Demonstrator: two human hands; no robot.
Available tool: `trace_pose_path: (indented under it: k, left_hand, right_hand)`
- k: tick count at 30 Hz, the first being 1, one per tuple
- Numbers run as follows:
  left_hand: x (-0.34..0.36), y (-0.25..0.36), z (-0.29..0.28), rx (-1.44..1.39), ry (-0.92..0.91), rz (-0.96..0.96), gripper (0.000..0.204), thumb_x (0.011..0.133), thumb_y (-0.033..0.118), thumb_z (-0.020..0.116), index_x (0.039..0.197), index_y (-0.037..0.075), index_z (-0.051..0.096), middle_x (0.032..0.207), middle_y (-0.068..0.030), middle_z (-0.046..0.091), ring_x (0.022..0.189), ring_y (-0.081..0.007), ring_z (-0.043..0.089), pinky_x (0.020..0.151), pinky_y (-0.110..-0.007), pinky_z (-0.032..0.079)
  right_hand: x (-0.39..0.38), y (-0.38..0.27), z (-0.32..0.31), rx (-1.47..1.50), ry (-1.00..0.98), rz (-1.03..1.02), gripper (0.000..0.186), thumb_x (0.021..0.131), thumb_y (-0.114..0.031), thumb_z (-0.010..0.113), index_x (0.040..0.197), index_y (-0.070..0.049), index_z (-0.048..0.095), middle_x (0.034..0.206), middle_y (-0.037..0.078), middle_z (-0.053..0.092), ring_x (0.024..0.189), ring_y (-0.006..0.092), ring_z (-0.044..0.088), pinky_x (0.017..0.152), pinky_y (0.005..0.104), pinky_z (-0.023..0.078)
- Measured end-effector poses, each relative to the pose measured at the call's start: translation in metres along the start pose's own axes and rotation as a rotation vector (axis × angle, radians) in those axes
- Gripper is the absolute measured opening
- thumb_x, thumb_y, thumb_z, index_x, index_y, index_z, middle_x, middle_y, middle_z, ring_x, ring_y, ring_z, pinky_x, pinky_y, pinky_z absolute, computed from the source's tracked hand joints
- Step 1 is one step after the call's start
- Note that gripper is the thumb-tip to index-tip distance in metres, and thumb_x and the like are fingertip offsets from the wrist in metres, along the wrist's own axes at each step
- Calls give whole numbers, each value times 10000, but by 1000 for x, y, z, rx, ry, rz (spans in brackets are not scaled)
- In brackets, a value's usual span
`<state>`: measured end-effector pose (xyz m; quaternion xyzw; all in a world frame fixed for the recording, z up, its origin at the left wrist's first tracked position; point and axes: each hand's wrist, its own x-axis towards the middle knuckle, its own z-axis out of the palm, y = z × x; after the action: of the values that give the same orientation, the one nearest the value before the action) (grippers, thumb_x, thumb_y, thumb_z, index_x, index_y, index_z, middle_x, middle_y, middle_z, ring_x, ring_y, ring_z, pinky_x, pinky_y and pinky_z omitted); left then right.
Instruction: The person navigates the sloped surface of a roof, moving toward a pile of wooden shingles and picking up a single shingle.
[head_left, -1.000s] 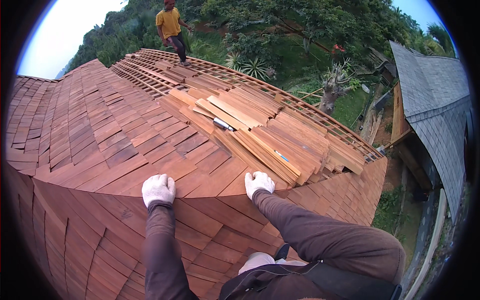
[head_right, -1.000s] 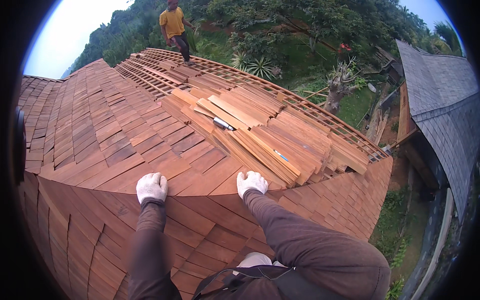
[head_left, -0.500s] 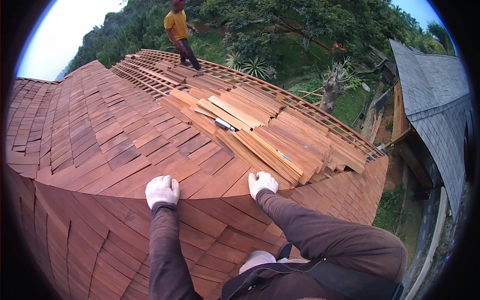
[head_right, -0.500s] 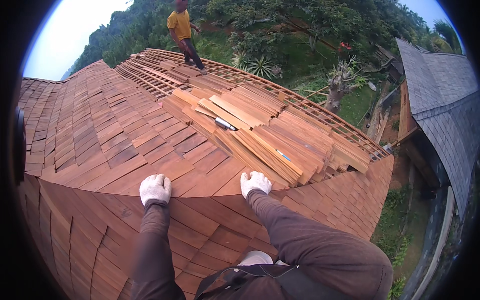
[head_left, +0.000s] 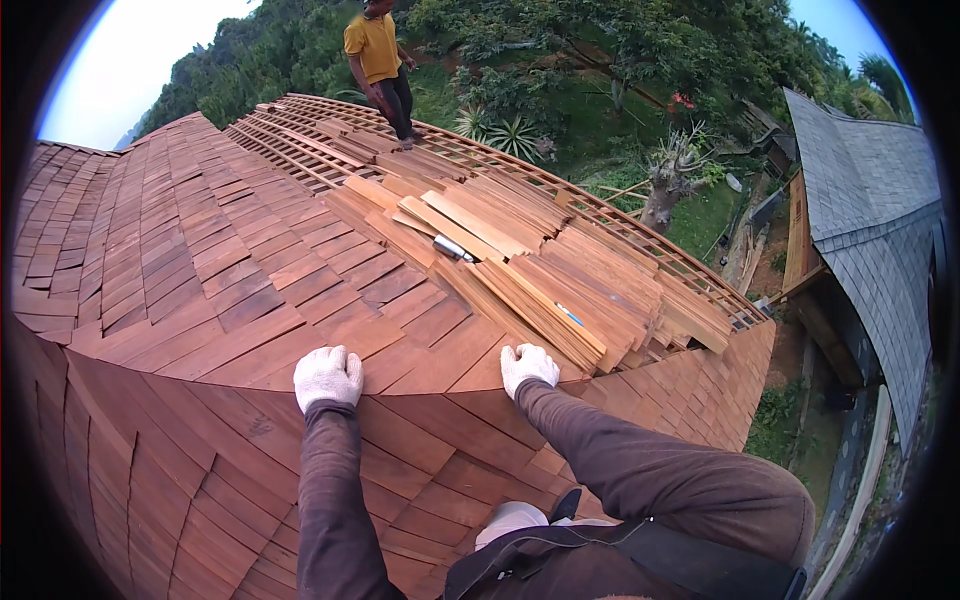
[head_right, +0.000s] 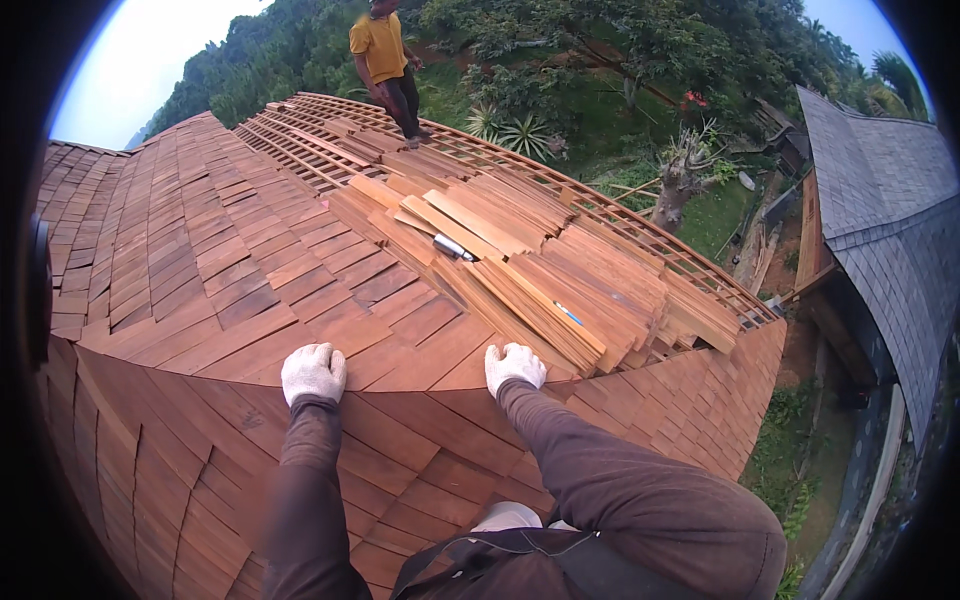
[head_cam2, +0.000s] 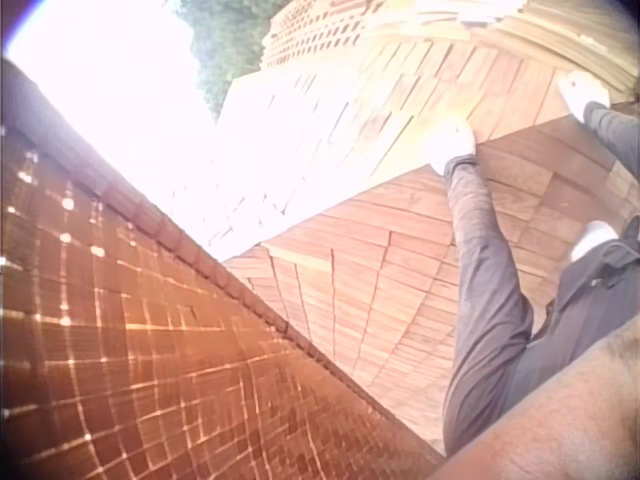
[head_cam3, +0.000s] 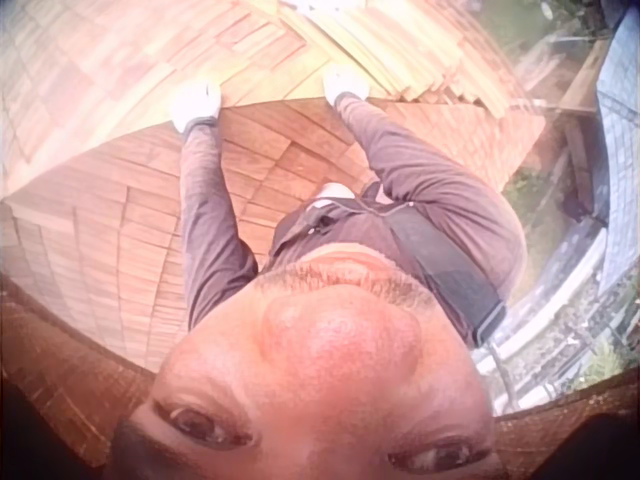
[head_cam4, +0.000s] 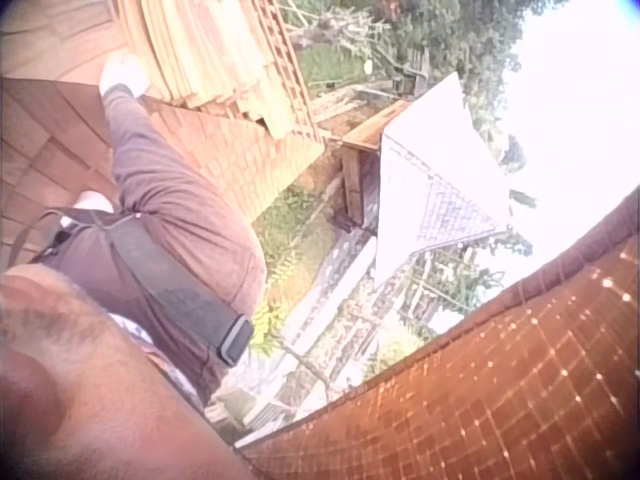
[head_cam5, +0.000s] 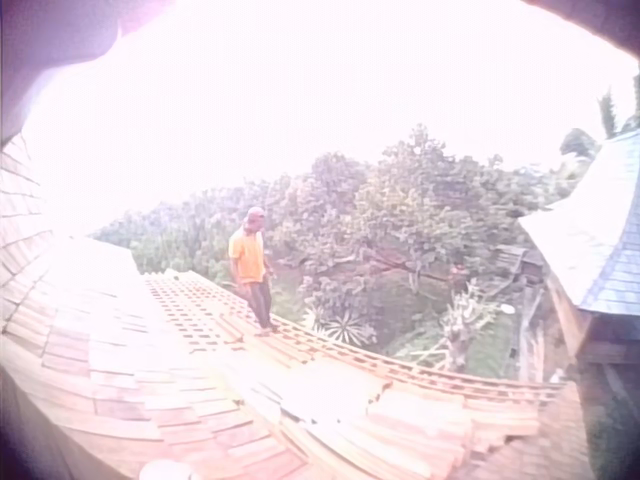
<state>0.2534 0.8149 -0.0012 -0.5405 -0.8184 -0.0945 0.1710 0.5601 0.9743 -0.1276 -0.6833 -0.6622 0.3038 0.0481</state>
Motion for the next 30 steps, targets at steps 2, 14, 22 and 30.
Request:
trace_pose_path:
  k: [2,14,22,30]
  left_hand:
    - [-1,0,0,-7,9,1,240,956,311,693,824,111,693,854,-129,722,899,-370,719,852,-527,559]
    - [1,1,0,-16,-32,-6,243,962,311,683,826,110,696,860,-132,726,911,-373,719,871,-521,556]
    - [1,0,1,-18,-6,16,251,972,318,681,836,110,715,871,-129,739,918,-365,727,871,-517,560]
    - [1,1,-2,-20,-14,10,250,970,315,687,830,110,715,863,-126,738,914,-366,727,869,-517,562]
  right_hand:
    - [0,0,0,1,-7,-3,568,1025,-595,606,1251,-116,810,1317,195,774,1269,374,717,1128,500,503]
    - [-1,-1,-3,5,11,-3,551,1018,-590,622,1200,-114,830,1246,193,797,1220,379,740,1108,499,518]
    - [2,1,2,-1,1,8,560,1023,-593,612,1241,-120,818,1277,186,789,1259,367,722,1129,502,501]
    - [-1,-4,-6,-15,-19,19,511,1043,-567,618,1209,-131,828,1253,179,798,1241,367,727,1115,496,512]
